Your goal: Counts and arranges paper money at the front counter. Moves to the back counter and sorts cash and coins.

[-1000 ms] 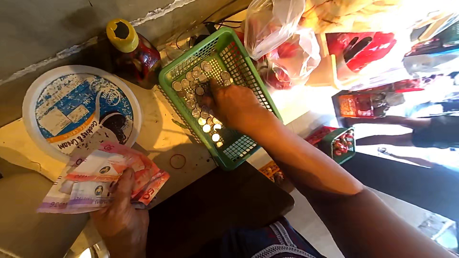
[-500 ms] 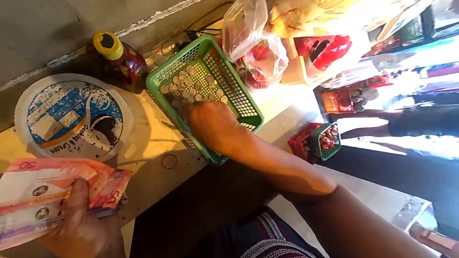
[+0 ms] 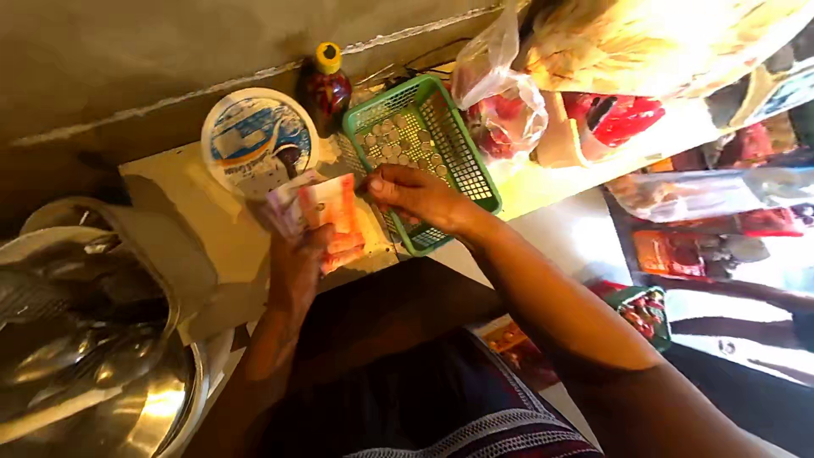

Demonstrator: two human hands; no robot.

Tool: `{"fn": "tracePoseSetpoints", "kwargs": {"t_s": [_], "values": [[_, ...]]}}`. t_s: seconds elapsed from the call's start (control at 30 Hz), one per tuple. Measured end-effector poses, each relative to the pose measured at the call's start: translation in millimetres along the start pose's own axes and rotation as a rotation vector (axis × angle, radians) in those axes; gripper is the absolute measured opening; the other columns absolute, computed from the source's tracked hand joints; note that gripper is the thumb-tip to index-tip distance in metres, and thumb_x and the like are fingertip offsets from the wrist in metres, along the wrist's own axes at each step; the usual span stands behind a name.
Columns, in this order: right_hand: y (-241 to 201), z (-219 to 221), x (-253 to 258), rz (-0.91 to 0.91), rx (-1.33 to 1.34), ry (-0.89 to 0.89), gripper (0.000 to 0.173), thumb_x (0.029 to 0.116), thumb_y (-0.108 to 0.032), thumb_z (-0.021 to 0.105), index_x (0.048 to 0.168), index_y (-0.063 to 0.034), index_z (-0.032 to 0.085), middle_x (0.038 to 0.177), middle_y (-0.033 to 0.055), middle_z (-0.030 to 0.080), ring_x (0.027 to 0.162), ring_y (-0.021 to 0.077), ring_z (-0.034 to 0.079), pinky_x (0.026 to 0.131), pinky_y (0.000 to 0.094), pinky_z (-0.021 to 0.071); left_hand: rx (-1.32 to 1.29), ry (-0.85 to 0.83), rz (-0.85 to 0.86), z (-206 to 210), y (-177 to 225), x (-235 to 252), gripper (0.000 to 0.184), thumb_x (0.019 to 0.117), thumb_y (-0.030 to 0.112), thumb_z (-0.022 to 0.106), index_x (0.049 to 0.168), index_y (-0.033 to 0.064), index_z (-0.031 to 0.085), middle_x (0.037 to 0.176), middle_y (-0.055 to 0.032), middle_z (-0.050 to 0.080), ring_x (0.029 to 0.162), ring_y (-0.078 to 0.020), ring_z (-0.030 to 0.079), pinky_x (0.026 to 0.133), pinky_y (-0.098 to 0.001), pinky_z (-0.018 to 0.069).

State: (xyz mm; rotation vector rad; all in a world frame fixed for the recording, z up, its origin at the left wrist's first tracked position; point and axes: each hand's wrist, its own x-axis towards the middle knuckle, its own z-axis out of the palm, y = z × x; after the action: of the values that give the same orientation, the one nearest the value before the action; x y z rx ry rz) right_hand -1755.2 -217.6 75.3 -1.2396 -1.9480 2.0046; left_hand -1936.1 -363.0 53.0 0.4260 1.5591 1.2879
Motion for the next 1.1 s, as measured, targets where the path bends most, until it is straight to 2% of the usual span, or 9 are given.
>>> {"fn": "tracePoseSetpoints", "kwargs": {"t_s": [0.1,0.3,0.4,0.5,0.6,0.7,0.83,1.0,1.1], "values": [[-7,21,-9,-0.082,-0.046,-0.011,0.029,0.0993,-0.025,0.069,0.123,-0.0079,0.065,0.099,0.006,0.072,0.082,0.0132,0.07,0.071,0.0306,0.0603,-0.014,-0.105,-0.01,10,-5,-7,0.035,0.0898,0.004,0.072,0.123,0.0016,0.062,0.101,-0.0103,0.073,0.09,-0.0184,0.073,0.08,-0.0369,0.0629],[5,38,-9,0.025,0.013,0.083,0.032,0.0981,-0.015,0.071,0.127,-0.0077,0.06,0.092,0.0059,0.071,0.063,0.0092,0.06,0.052,0.0233,0.0484,-0.242,-0.197,-0.061,10,-17,-6,0.045,0.0999,0.023,0.056,0.142,0.0137,0.043,0.108,-0.0098,0.069,0.091,-0.0195,0.071,0.075,-0.0371,0.0608],[14,48,-2,0.086,0.075,0.093,0.037,0.0987,-0.02,0.07,0.132,-0.0082,0.059,0.104,0.0103,0.071,0.08,0.0175,0.069,0.066,0.034,0.0596,-0.239,-0.202,-0.037,9,-29,-3,0.043,0.1012,0.027,0.043,0.142,0.0152,0.041,0.114,-0.0087,0.065,0.096,-0.0185,0.068,0.079,-0.0388,0.0587],[15,62,7,0.124,0.003,0.094,0.035,0.1009,-0.027,0.068,0.126,-0.0037,0.06,0.102,0.0129,0.068,0.082,0.0195,0.068,0.072,0.0369,0.0591,-0.122,-0.168,0.002,14,-40,3,0.041,0.1039,0.024,0.041,0.143,0.0116,0.043,0.115,-0.0124,0.065,0.096,-0.0215,0.067,0.08,-0.0434,0.0577],[14,64,7,0.167,-0.135,0.147,0.039,0.1061,-0.032,0.059,0.136,-0.0064,0.055,0.113,0.0166,0.068,0.088,0.0232,0.068,0.077,0.0415,0.057,-0.003,-0.11,0.027,15,-47,14,0.038,0.1074,0.022,0.043,0.14,0.0043,0.05,0.117,-0.0174,0.065,0.1,-0.0246,0.067,0.086,-0.0457,0.0567],[19,55,12,0.161,-0.159,0.18,0.031,0.1062,-0.014,0.052,0.137,-0.0064,0.051,0.115,0.0139,0.063,0.084,0.0191,0.061,0.074,0.0378,0.0527,0.294,-0.001,0.011,1,-53,34,0.029,0.1012,0.013,0.058,0.126,-0.0016,0.061,0.115,-0.0219,0.068,0.106,-0.0324,0.067,0.094,-0.0534,0.0539],[19,60,30,0.111,-0.216,0.091,0.028,0.0976,0.003,0.06,0.125,0.0006,0.059,0.114,0.0156,0.064,0.092,0.0207,0.066,0.083,0.0384,0.0572,0.631,0.066,0.057,-14,-55,30,0.044,0.0982,0.013,0.062,0.139,-0.0006,0.055,0.126,-0.0275,0.063,0.116,-0.0437,0.063,0.096,-0.063,0.0509],[39,89,64,-0.212,-0.48,0.079,0.026,0.0993,-0.005,0.059,0.123,0.0046,0.061,0.112,0.0192,0.068,0.099,0.025,0.068,0.089,0.0447,0.0587,0.654,0.144,0.254,-1,-67,25,0.034,0.0958,0.018,0.067,0.126,0.0029,0.068,0.126,-0.0155,0.067,0.119,-0.0272,0.063,0.104,-0.0438,0.0504],[60,129,69,-0.462,-0.567,0.009,0.045,0.1022,-0.016,0.053,0.139,0.0089,0.051,0.137,0.0285,0.057,0.129,0.0314,0.057,0.111,0.0445,0.0468,0.62,0.26,0.465,-15,-73,19,0.028,0.0977,0.016,0.062,0.124,0.008,0.07,0.126,-0.0079,0.068,0.12,-0.0188,0.061,0.106,-0.0355,0.0485]]}}
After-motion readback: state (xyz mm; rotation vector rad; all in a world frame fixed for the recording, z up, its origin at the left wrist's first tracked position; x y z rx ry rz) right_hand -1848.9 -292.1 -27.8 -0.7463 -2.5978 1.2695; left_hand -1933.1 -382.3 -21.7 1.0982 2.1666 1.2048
